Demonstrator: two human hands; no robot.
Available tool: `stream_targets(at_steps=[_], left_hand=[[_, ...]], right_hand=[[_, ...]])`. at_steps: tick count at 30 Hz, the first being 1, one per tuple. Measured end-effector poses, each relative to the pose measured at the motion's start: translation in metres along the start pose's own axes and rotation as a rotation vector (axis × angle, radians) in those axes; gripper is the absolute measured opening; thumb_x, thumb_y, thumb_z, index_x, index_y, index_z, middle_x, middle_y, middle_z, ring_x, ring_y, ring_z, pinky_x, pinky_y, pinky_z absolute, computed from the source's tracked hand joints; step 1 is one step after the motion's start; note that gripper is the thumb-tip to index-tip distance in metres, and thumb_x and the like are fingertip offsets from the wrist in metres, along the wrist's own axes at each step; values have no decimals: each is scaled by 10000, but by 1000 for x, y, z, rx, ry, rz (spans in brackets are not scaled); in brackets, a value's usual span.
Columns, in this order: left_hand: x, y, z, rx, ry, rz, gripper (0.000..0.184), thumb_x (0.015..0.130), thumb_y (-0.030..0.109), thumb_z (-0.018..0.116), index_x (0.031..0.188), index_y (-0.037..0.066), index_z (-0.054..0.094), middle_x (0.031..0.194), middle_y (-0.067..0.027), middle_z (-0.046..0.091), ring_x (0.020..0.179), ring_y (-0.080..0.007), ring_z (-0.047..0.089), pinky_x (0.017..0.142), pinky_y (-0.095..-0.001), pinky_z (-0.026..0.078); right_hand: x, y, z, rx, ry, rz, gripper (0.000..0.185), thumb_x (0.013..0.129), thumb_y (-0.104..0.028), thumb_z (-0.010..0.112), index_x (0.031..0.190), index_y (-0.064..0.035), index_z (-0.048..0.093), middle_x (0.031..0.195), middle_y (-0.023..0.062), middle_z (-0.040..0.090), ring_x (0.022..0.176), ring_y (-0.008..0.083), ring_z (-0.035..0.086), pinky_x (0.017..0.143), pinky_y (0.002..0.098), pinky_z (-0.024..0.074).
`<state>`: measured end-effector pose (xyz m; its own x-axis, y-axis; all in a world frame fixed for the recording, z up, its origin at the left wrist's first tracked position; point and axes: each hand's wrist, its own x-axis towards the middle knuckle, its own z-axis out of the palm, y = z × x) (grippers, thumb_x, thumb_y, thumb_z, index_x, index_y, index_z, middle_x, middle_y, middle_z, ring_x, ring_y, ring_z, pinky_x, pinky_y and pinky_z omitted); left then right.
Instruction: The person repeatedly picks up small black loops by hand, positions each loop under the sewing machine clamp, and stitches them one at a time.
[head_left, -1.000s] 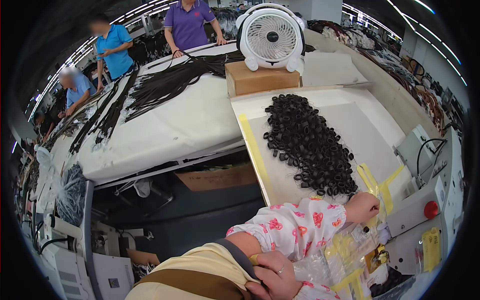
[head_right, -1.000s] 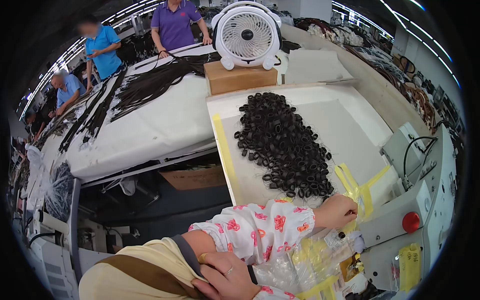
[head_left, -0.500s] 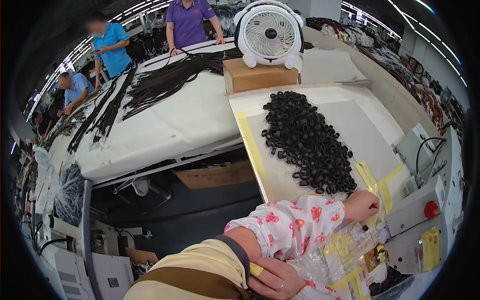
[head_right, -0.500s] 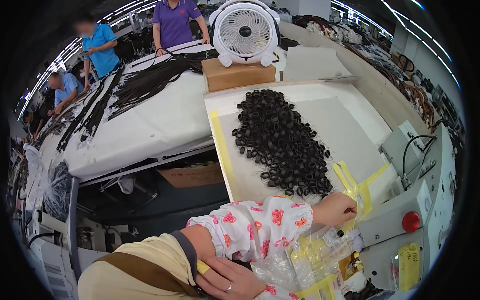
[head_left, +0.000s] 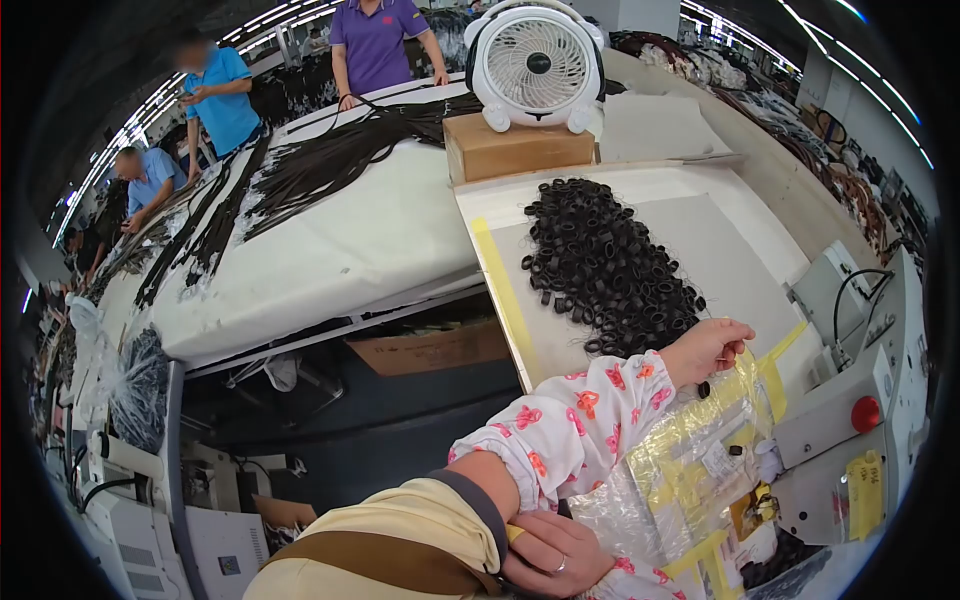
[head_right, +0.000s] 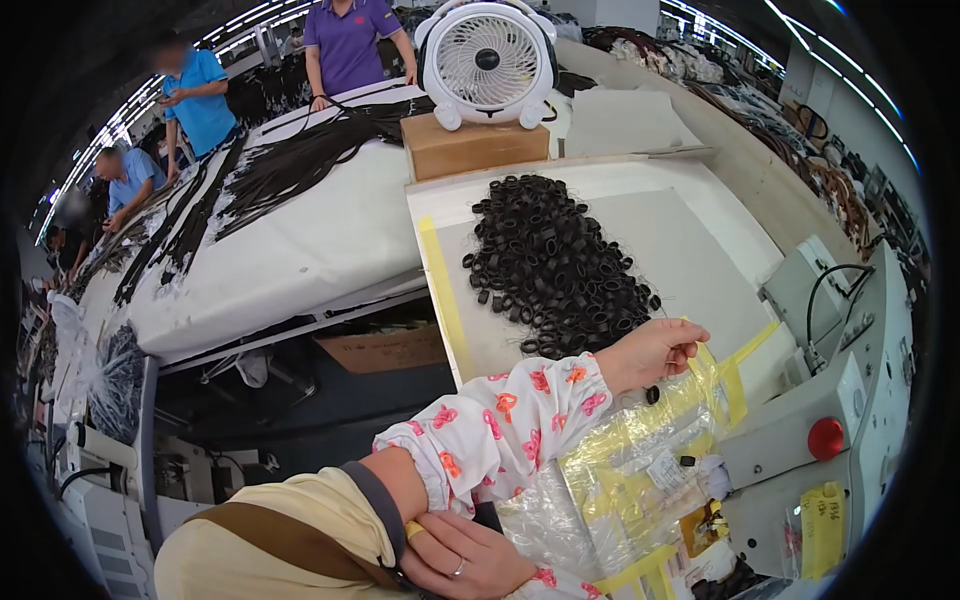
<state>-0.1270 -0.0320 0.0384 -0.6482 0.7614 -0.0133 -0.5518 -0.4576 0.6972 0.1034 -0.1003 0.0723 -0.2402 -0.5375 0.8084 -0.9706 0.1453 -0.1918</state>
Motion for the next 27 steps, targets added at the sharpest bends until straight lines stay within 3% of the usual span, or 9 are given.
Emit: stream_targets(at_steps=[4,8,9,13,17,19,20,24,27], left_hand=[[-2,1,6,204,-17,38,134,854,197,611,838,64,616,652,38,543,552,-32,457,534,-206,381],[-18,-19,24,1249,110,536,178,819,191,620,864,21,646,749,-103,639,645,-188,601,610,-300,468],[-22,-23,29,1362,50,667,185,786,221,637,778,36,649,753,-112,631,740,-295,598,675,-387,474],[-36,-37,45,1447,-331,826,292,705,179,683,962,49,636,963,-141,597,885,-350,534,779,-422,440],[-48,-47,52,1462,-430,749,281,672,70,659,949,63,610,912,-135,578,876,-352,539,753,-444,448],[-48,-43,53,1494,-383,743,254,680,61,651,931,54,607,908,-134,582,862,-344,545,736,-442,451],[-51,-40,55,1543,-324,726,227,688,53,642,912,46,604,905,-133,586,848,-335,552,720,-440,453],[-82,-31,70,1840,-341,909,192,710,67,638,895,32,600,899,-123,593,832,-320,557,696,-425,457],[-112,-46,84,1781,-377,636,153,729,72,631,872,26,603,881,-120,598,782,-322,576,679,-388,476]], right_hand=[[-5,5,2,-5,-117,99,276,758,-131,594,1023,-51,597,1128,136,560,1014,279,575,873,362,466],[-4,-4,-6,-176,-112,209,313,757,-136,552,1043,-12,580,1113,138,560,977,263,582,855,335,467],[-7,-8,-17,-215,-113,228,320,753,-138,552,1043,-3,577,1093,137,564,950,257,584,832,329,469],[-27,-41,-78,-479,-104,418,319,739,-123,571,1028,12,581,1005,135,578,826,233,581,724,320,476],[-60,-101,-153,-1006,15,705,368,600,21,692,958,5,610,936,155,585,734,246,581,618,345,481],[-83,-125,-179,-1323,191,884,312,665,28,686,966,13,604,984,188,576,786,294,593,682,354,488],[-100,-134,-189,-1459,252,1019,345,713,-22,692,1032,28,571,1062,215,541,919,334,569,792,359,465],[-158,-150,-216,-1582,524,1262,501,746,-102,707,1174,24,480,1211,236,441,1148,352,433,961,387,356],[-171,-147,-213,-1579,664,1367,605,742,-130,721,1251,0,420,1296,242,355,1226,344,359,1012,394,306]])
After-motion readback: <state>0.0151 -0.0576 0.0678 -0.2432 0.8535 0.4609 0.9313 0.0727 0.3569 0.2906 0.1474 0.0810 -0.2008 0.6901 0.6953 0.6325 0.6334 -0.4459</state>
